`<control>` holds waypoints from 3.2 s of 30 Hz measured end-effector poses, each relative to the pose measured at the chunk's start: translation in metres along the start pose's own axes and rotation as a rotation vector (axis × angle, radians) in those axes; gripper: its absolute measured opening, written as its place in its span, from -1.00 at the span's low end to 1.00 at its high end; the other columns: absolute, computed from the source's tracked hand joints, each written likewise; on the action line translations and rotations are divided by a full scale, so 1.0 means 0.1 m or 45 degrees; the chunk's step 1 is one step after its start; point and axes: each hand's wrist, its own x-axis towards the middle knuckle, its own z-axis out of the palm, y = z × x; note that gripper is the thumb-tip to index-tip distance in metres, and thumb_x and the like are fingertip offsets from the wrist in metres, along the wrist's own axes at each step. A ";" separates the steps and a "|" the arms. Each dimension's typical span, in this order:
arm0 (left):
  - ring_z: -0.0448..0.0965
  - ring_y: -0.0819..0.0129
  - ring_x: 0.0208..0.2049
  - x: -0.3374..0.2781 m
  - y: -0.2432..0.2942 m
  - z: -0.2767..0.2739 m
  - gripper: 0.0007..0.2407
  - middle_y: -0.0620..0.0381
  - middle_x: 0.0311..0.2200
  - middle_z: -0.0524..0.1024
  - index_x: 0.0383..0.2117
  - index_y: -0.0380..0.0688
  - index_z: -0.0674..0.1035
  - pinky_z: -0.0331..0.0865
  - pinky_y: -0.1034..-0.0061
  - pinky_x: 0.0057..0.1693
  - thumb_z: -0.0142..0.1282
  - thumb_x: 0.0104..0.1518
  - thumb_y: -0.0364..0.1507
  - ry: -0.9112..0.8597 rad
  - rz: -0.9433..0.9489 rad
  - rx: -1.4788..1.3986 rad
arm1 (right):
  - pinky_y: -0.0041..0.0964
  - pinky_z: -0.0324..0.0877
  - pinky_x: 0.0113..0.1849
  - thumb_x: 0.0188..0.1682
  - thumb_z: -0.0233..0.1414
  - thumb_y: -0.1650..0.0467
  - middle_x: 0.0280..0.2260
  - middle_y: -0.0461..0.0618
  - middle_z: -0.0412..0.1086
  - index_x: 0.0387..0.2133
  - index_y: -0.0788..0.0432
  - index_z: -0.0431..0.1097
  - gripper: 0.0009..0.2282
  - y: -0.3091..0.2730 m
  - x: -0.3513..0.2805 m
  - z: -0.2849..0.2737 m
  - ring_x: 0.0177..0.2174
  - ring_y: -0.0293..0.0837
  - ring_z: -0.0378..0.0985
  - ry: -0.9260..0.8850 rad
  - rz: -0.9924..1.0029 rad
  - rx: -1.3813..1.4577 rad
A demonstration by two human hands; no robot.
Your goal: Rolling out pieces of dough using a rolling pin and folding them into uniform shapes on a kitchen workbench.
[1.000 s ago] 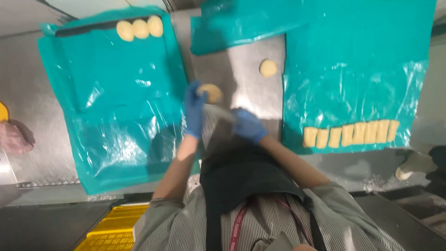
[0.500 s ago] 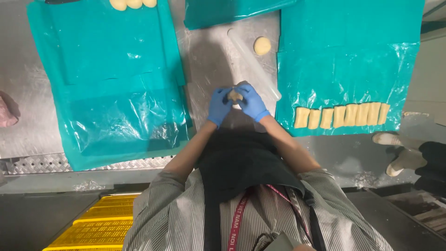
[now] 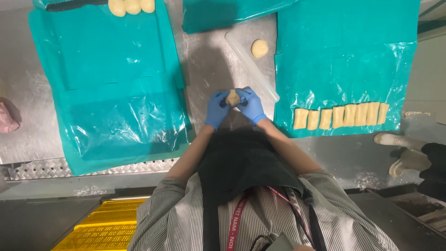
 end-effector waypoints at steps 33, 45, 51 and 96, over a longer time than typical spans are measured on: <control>-0.06 -0.07 0.46 0.56 0.34 -0.62 -0.32 -0.06 0.44 0.07 0.40 -0.20 0.19 -0.23 -0.09 0.48 0.07 0.19 -0.12 -0.385 0.222 1.194 | 0.16 -0.07 0.33 0.02 0.06 0.26 0.33 0.30 0.14 0.31 0.38 0.16 -0.38 0.00 0.63 -0.49 0.34 0.31 0.08 -0.302 -0.217 -0.776; -0.11 -0.19 0.46 1.62 0.56 -0.79 -0.47 -0.17 0.44 0.04 0.37 -0.27 0.24 -0.35 -0.23 0.46 -0.01 0.33 -0.24 -0.224 0.295 1.196 | -0.09 0.34 -0.04 0.00 0.08 0.23 0.00 0.10 0.38 0.20 0.19 0.32 -0.50 0.11 1.59 -0.76 -0.08 0.04 0.45 -0.735 -0.850 -0.859; -0.08 -0.17 0.45 1.04 0.36 -0.71 -0.45 -0.17 0.44 0.04 0.37 -0.27 0.25 -0.32 -0.15 0.47 0.03 0.28 -0.29 -0.220 0.275 1.082 | -0.02 0.34 -0.05 -0.03 0.10 0.25 -0.02 0.13 0.39 0.16 0.18 0.28 -0.51 -0.12 1.08 -0.87 -0.09 0.10 0.44 -0.624 -0.662 -0.587; -0.15 -0.13 0.48 -0.02 0.25 -0.43 -0.39 -0.01 0.47 -0.03 0.41 -0.17 0.18 -0.33 -0.24 0.44 -0.01 0.24 -0.19 -0.362 0.158 1.151 | 0.23 -0.05 0.30 0.13 -0.02 0.29 0.39 0.14 0.08 0.36 0.24 0.16 -0.47 -0.12 0.11 -0.35 0.37 0.25 0.01 -0.121 -0.039 -0.888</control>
